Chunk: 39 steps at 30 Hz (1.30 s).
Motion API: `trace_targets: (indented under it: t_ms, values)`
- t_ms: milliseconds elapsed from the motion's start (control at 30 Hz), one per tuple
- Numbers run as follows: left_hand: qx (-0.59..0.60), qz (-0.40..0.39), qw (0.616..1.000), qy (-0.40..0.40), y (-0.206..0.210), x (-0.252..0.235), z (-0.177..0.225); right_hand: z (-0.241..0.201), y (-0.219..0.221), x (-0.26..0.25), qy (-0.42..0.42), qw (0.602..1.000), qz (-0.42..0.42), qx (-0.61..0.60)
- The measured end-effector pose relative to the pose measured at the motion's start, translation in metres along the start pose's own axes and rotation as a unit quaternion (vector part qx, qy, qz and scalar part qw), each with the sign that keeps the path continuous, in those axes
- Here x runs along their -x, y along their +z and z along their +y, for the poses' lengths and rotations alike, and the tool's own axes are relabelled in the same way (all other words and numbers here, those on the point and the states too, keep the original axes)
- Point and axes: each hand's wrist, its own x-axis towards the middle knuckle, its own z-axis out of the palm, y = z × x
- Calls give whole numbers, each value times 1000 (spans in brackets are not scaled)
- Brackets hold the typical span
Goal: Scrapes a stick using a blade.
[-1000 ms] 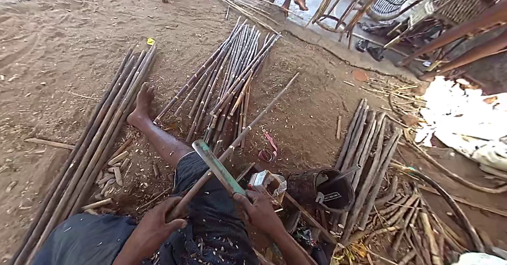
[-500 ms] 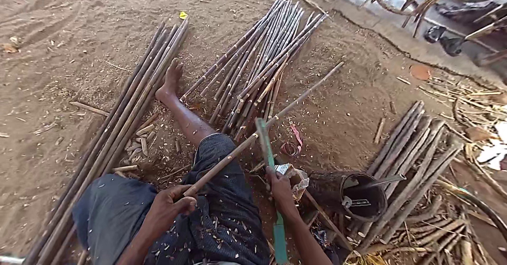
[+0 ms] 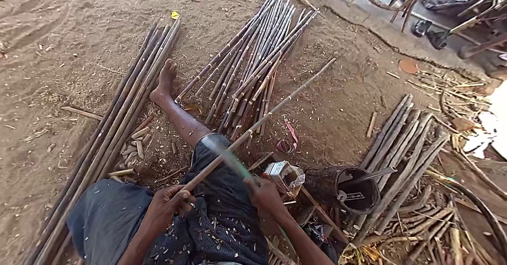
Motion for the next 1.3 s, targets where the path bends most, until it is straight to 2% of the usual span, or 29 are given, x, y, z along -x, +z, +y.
trace_targets:
  t_ms: [67,100,167,200,233,333,400,467,500,567,600,633,733,767,833,900,933,1000,1033,1067,1167,1200,1300]
  values:
    - [8,2,1000,0,2,1,-2,15,-4,-18,57,989,96,-97]
    - [14,3,1000,2,2,2,-2,14,-2,-16,51,990,95,-86]
    - [14,0,1000,8,-3,3,-2,6,6,-3,7,999,25,-25]
    - [9,-8,1000,7,-6,5,-4,7,7,1,6,999,-2,-41]
    - [1,-15,1000,7,-8,4,-5,10,4,-1,22,998,-1,-64]
    - [4,-10,1000,6,-3,1,-8,19,-4,-16,70,983,73,-156]
    - [7,-2,1000,12,-4,0,-6,12,5,-2,3,998,8,-57]
    - [1,5,1000,18,-5,-1,-5,2,12,13,-53,996,-55,52]
    - [-13,9,1000,25,-4,-1,-5,3,11,10,-34,998,-46,29]
    - [-69,34,996,45,-2,-1,-8,10,2,-9,37,994,36,-97]
    - [-89,51,993,52,0,1,-11,12,-1,-14,61,988,72,-120]
    - [-98,63,992,57,2,1,-13,9,-2,-12,51,992,69,-91]
    - [-101,69,991,53,-2,3,-14,-13,7,15,-35,994,-75,70]
    - [-99,65,992,50,-2,2,-13,-13,5,14,-27,995,-73,66]
    - [-89,61,993,44,0,0,-9,2,-9,-7,30,999,15,-34]
    - [-43,57,997,27,4,3,-6,17,-11,-19,69,986,100,-113]
    - [-9,58,998,15,5,3,-3,15,-8,-16,51,991,85,-90]
    - [36,65,997,-3,5,1,0,3,5,5,-33,999,-20,24]
    - [42,66,997,-10,5,0,0,0,11,13,-56,996,-39,60]
    - [43,61,997,-12,4,-1,-1,1,10,12,-46,997,-26,49]
    - [47,56,997,-4,6,-3,-3,20,-2,-15,62,989,84,-109]
    - [53,58,997,-2,7,-3,-2,18,-1,-15,58,988,87,-110]
    - [67,73,995,-18,6,-3,0,2,9,9,-42,998,-47,25]
